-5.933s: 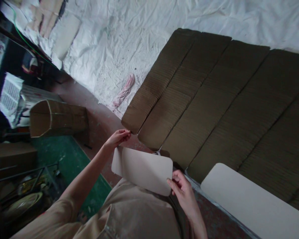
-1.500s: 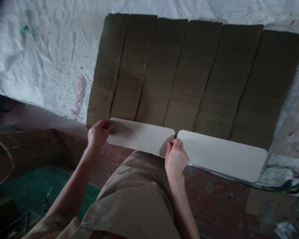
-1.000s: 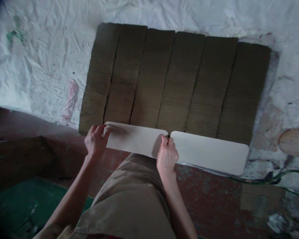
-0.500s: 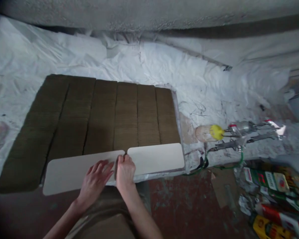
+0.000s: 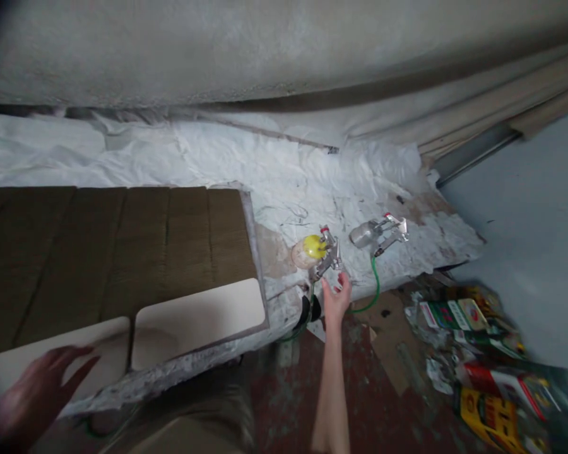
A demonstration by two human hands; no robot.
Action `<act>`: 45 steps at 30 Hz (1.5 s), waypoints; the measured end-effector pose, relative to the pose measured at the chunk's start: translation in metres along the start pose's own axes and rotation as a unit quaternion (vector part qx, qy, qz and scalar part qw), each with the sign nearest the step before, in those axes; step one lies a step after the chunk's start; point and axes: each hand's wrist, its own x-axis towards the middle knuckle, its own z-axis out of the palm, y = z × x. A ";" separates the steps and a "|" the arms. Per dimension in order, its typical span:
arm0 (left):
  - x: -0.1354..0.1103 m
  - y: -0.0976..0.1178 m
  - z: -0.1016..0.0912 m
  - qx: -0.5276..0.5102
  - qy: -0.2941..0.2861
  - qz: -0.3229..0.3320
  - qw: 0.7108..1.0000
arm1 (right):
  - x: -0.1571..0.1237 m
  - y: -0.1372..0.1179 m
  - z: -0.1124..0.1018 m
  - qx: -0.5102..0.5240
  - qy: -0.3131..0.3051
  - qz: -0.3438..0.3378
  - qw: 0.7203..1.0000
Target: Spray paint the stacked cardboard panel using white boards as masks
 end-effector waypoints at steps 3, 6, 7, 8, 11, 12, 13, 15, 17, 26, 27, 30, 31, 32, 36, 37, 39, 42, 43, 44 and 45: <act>0.006 0.033 -0.006 -0.008 0.063 0.016 0.998 | 0.041 0.007 0.016 0.063 -0.058 -0.021 0.996; 0.015 0.079 -0.007 -0.004 0.034 0.081 0.996 | 0.060 0.002 0.044 0.111 -0.076 -0.030 0.990; 0.019 0.092 -0.005 0.010 0.018 0.100 0.995 | 0.062 -0.001 0.053 0.124 -0.075 -0.029 0.989; 0.022 0.103 -0.002 0.026 0.006 0.112 0.993 | 0.064 -0.003 0.061 0.136 -0.072 -0.027 0.988; 0.028 0.121 0.007 0.065 -0.033 0.140 0.987 | 0.064 -0.009 0.077 0.173 -0.065 -0.022 0.982; 0.029 0.124 0.009 0.076 -0.041 0.141 0.986 | 0.064 -0.010 0.080 0.186 -0.062 -0.020 0.980; 0.029 0.126 0.010 0.084 -0.046 0.138 0.986 | 0.064 -0.011 0.081 0.198 -0.057 -0.017 0.978; 0.031 0.130 0.009 0.094 -0.050 0.133 0.985 | 0.065 -0.013 0.081 0.220 -0.049 -0.009 0.974; 0.032 0.133 0.006 0.095 -0.049 0.133 0.985 | 0.067 -0.017 0.079 0.236 -0.041 0.001 0.971; 0.035 0.137 0.006 0.156 -0.037 0.171 0.972 | 0.034 -0.063 -0.012 0.283 -0.006 0.004 0.959; 0.036 0.137 0.007 0.159 -0.036 0.174 0.971 | 0.020 -0.068 -0.026 0.250 -0.028 0.006 0.968; 0.040 0.137 0.009 0.163 -0.041 0.184 0.968 | -0.030 -0.073 -0.061 0.200 -0.048 0.029 0.978; 0.041 0.136 0.010 0.164 -0.044 0.187 0.967 | -0.048 -0.074 -0.069 0.184 -0.050 0.039 0.981; 0.043 0.136 0.011 0.167 -0.048 0.189 0.966 | -0.066 -0.074 -0.075 0.168 -0.058 0.050 0.983; 0.049 0.138 0.018 0.178 -0.063 0.196 0.962 | -0.130 -0.076 -0.087 0.105 -0.137 0.086 0.981; 0.049 0.139 0.020 0.179 -0.063 0.198 0.962 | -0.144 -0.077 -0.088 0.098 -0.142 0.095 0.980; 0.049 0.142 0.023 0.174 -0.060 0.202 0.962 | -0.170 -0.079 -0.085 0.101 -0.143 0.118 0.977; 0.049 0.147 0.025 0.156 -0.050 0.201 0.966 | -0.204 -0.082 -0.079 0.118 -0.144 0.136 0.973; 0.049 0.148 0.025 0.150 -0.049 0.201 0.967 | -0.214 -0.082 -0.077 0.121 -0.149 0.136 0.972; 0.049 0.149 0.024 0.146 -0.048 0.202 0.967 | -0.223 -0.083 -0.075 0.124 -0.150 0.135 0.972; 0.049 0.150 0.024 0.144 -0.048 0.203 0.967 | -0.231 -0.085 -0.073 0.127 -0.150 0.133 0.971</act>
